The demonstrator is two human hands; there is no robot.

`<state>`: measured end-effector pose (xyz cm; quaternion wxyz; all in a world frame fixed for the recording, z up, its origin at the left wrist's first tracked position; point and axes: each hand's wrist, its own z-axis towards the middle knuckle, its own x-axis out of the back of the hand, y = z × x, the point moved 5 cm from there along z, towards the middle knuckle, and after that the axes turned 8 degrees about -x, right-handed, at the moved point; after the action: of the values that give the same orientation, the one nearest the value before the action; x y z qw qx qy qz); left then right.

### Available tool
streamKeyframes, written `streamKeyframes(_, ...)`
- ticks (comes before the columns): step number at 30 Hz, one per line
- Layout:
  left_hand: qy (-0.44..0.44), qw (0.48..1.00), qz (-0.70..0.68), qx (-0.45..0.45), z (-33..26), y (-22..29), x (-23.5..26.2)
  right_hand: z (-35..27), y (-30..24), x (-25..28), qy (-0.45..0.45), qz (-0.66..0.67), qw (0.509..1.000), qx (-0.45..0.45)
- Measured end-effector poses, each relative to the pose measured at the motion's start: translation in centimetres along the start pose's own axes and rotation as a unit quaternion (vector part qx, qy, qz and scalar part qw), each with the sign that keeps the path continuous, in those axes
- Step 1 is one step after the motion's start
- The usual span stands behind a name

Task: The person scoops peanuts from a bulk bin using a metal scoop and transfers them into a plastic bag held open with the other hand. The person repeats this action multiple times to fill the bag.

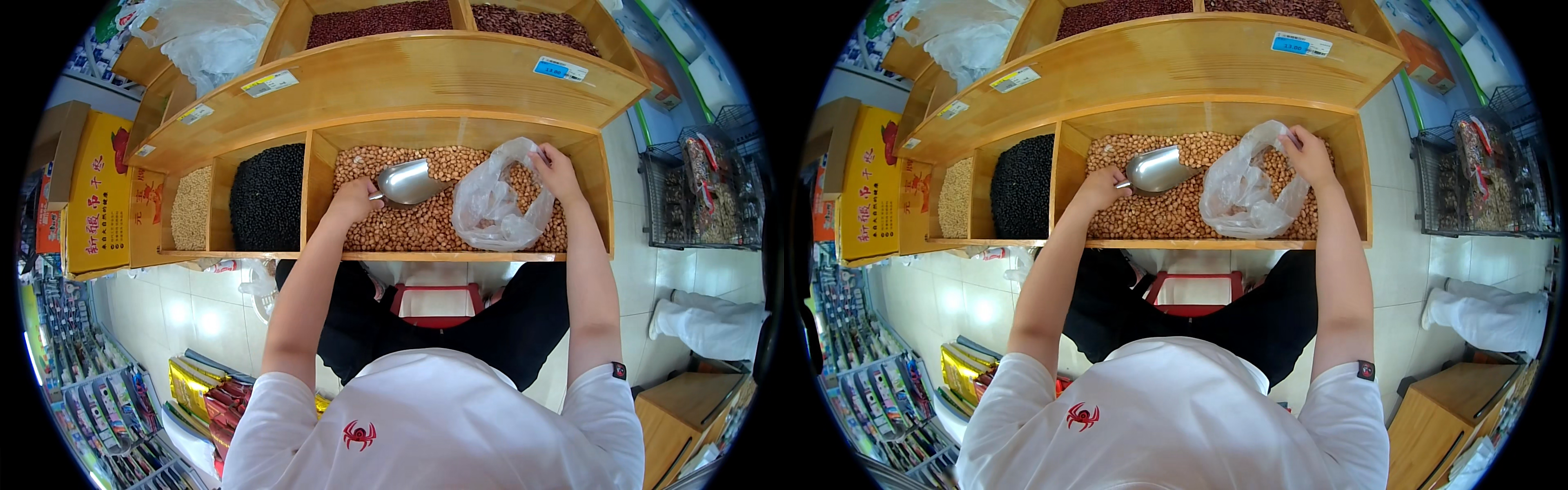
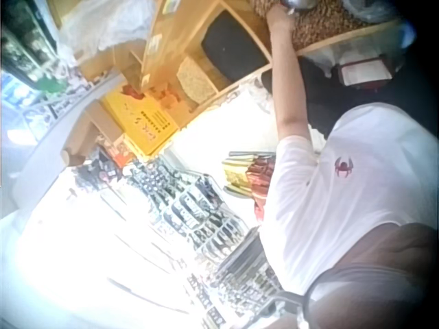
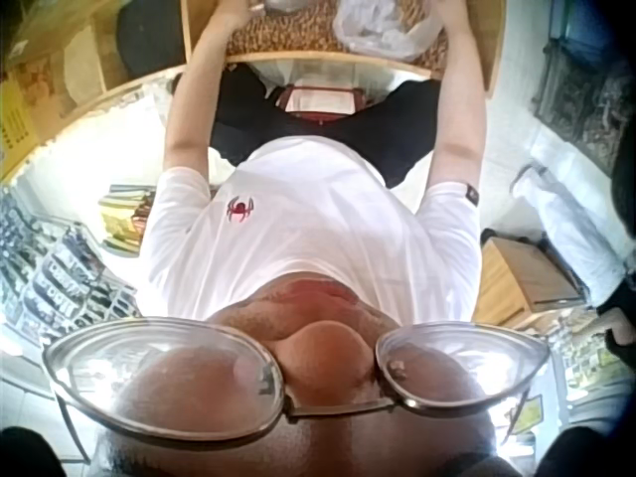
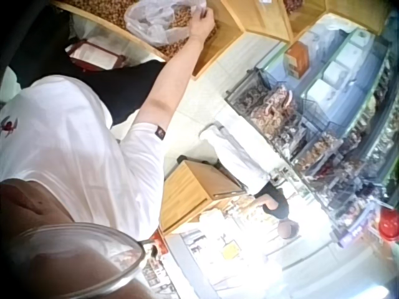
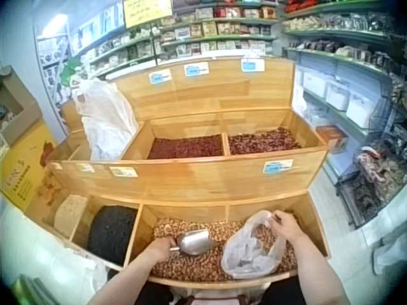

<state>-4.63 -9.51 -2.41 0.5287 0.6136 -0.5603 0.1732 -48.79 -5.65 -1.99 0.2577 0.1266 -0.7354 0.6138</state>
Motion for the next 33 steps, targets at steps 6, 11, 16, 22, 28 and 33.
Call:
streamKeyframes(6, -0.041, 0.999, -0.019, -0.024, 1.4, -2.3, -1.6, -0.3, -0.4, 0.2, 0.002, 0.001, 1.0, 0.0)
streamKeyframes(11, -0.075, 0.993, -0.087, 0.008, 0.9, -3.3, -2.0, -0.1, 0.1, 0.0, 0.001, -0.008, 1.0, 0.009)
streamKeyframes(16, -0.06, 0.985, -0.163, -0.006, 0.0, -1.8, -1.4, -0.4, 0.2, 0.0, -0.018, 0.014, 0.999, -0.031)
streamKeyframes(22, -0.002, 0.978, -0.202, -0.046, 0.1, -1.6, -1.5, 0.2, 0.6, -0.4, -0.013, 0.004, 1.0, -0.006)
streamKeyframes(28, 0.021, 0.969, -0.232, -0.084, 0.4, -1.1, -1.5, -0.1, 0.4, -0.3, -0.019, 0.01, 1.0, -0.015)
streamKeyframes(33, 0.066, 0.964, -0.241, -0.093, 0.1, -0.3, -0.9, 0.0, 0.5, -0.3, -0.016, 0.003, 1.0, -0.003)
